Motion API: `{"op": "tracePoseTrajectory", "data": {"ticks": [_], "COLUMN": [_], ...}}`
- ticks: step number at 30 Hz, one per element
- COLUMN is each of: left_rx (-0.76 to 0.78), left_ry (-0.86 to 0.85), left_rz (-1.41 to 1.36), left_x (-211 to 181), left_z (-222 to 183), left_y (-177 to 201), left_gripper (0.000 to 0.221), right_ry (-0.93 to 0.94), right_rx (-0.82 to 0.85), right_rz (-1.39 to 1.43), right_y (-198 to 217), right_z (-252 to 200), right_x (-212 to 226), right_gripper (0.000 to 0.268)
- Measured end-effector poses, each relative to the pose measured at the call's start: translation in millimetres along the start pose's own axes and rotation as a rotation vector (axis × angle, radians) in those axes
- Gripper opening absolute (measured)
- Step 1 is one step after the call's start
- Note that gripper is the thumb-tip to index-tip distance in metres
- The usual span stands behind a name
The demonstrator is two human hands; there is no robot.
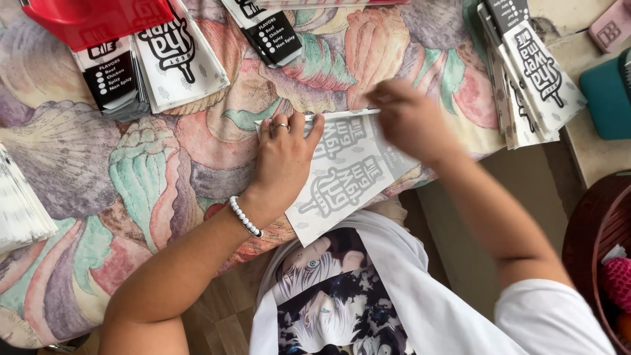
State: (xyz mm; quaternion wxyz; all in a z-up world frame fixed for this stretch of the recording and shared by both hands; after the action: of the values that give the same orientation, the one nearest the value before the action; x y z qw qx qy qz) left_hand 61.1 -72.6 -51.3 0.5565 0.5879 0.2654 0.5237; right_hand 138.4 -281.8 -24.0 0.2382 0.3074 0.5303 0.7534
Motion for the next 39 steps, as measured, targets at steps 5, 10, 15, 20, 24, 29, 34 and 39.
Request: {"op": "tracePoseTrajectory", "data": {"ticks": [5, 10, 15, 20, 24, 29, 34, 39], "left_rx": [-0.115, -0.115, -0.099, -0.104, -0.125, -0.127, -0.050, -0.033], "left_ry": [-0.035, -0.067, -0.106, -0.128, -0.145, -0.147, -0.156, -0.172], "left_rz": [-0.294, -0.384, -0.473, -0.460, -0.429, -0.302, -0.554, -0.564], "left_x": [14.0, 31.1, 41.3, 41.8, 37.1, 28.2, 41.3, 45.3], "left_z": [0.5, 1.7, 4.4, 3.4, 0.5, 0.9, 2.8, 3.4], "left_y": [-5.4, 12.0, 11.0, 18.6, 18.7, 9.3, -1.1, 2.9], "left_gripper": [0.032, 0.032, 0.028, 0.029, 0.031, 0.031, 0.030, 0.031], "right_ry": [0.208, 0.178, 0.087, 0.022, 0.112, 0.138, 0.010, -0.062], "right_rx": [-0.106, -0.121, -0.101, -0.179, -0.220, -0.274, -0.390, -0.422], "right_rz": [-0.259, -0.235, -0.311, -0.350, -0.237, -0.069, -0.010, -0.074], "right_y": [-45.8, -40.3, -31.5, -34.4, -48.3, -65.5, -45.5, -25.5], "right_z": [11.2, -16.9, -61.4, -53.3, -11.6, 12.6, -20.8, -43.0], "right_x": [67.3, 34.7, -30.8, -19.7, 38.5, 72.9, 26.0, -0.6], "right_gripper": [0.028, 0.030, 0.041, 0.037, 0.031, 0.026, 0.018, 0.017]}}
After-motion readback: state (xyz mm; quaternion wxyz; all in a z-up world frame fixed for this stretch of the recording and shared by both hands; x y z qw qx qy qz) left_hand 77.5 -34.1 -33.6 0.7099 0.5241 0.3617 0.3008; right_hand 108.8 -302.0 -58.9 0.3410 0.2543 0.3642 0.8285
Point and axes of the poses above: each hand's wrist, its own z-axis towards the middle knuckle, its own y-axis out of the back of the hand, x = y × z, the point moved 3 cm from there along z, towards the middle knuckle, and after that the axes turned 3 degrees about -y, right-handed, at the moved point
